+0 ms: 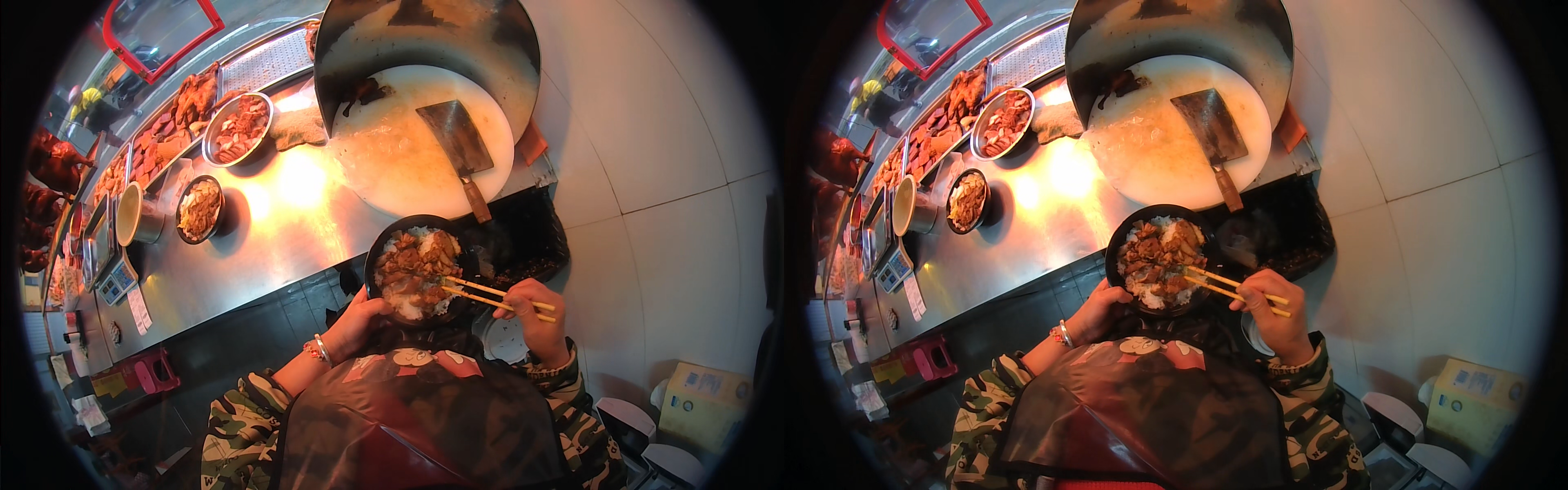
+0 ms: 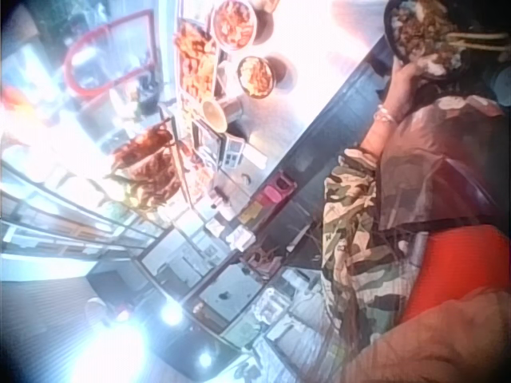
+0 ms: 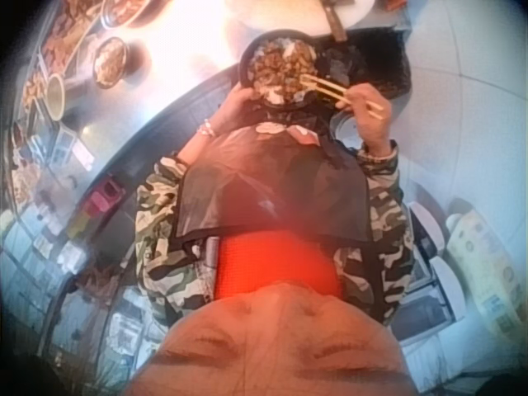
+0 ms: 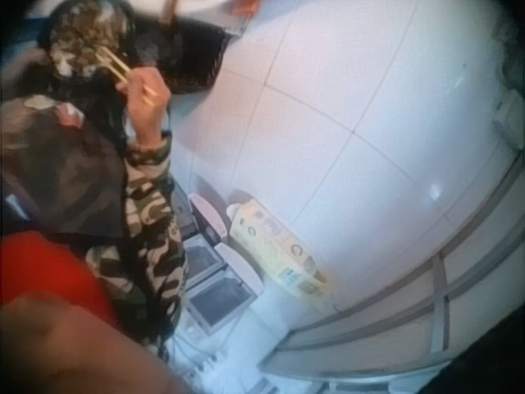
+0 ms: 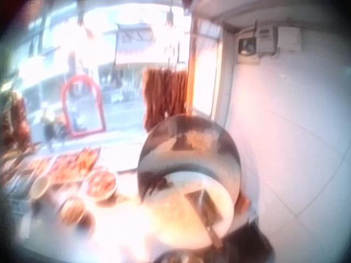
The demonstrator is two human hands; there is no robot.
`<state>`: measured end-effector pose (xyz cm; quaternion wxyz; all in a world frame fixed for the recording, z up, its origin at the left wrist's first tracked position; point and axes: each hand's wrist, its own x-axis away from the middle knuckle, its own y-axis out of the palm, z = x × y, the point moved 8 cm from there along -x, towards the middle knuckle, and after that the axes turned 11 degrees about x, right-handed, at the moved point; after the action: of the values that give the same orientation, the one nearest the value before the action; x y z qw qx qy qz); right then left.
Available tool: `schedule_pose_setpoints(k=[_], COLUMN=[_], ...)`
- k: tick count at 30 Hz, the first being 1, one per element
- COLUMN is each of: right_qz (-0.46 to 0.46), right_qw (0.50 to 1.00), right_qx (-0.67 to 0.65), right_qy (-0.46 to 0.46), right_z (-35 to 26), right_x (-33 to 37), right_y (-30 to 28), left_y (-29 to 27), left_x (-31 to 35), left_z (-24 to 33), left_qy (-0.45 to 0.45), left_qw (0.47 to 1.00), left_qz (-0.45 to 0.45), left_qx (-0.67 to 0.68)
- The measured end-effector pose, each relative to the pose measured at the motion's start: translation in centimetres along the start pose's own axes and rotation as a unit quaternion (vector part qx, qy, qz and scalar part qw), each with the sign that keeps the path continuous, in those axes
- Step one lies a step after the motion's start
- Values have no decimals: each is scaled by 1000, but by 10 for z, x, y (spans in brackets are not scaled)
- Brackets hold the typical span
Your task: The person retrieves two bowls of rice from a microwave, places them on the counter, and uses chopsticks to add cooked meat and vegetables to each bowl. The person then hands one completed bowl to a delivery driver.
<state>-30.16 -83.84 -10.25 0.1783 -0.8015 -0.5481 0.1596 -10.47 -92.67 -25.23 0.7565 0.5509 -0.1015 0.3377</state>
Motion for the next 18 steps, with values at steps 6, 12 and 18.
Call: schedule_pose_setpoints(k=[6, 12, 18], right_qz=[20, 68, 143], right_qw=[999, 995, 977], right_qx=[-25, -72, -158], right_qy=[-4, 0, -3], right_z=[2, 3, 4], right_x=[2, 7, 9], right_y=[-1, -21, -66], left_y=[3, 2, 1], left_x=[2, 1, 1], left_z=[1, 1, 0], left_qy=[0, 3, 3], left_qw=[1000, 1000, 1000], left_qz=[-5, -7, -2], left_qx=[5, 16, 25])
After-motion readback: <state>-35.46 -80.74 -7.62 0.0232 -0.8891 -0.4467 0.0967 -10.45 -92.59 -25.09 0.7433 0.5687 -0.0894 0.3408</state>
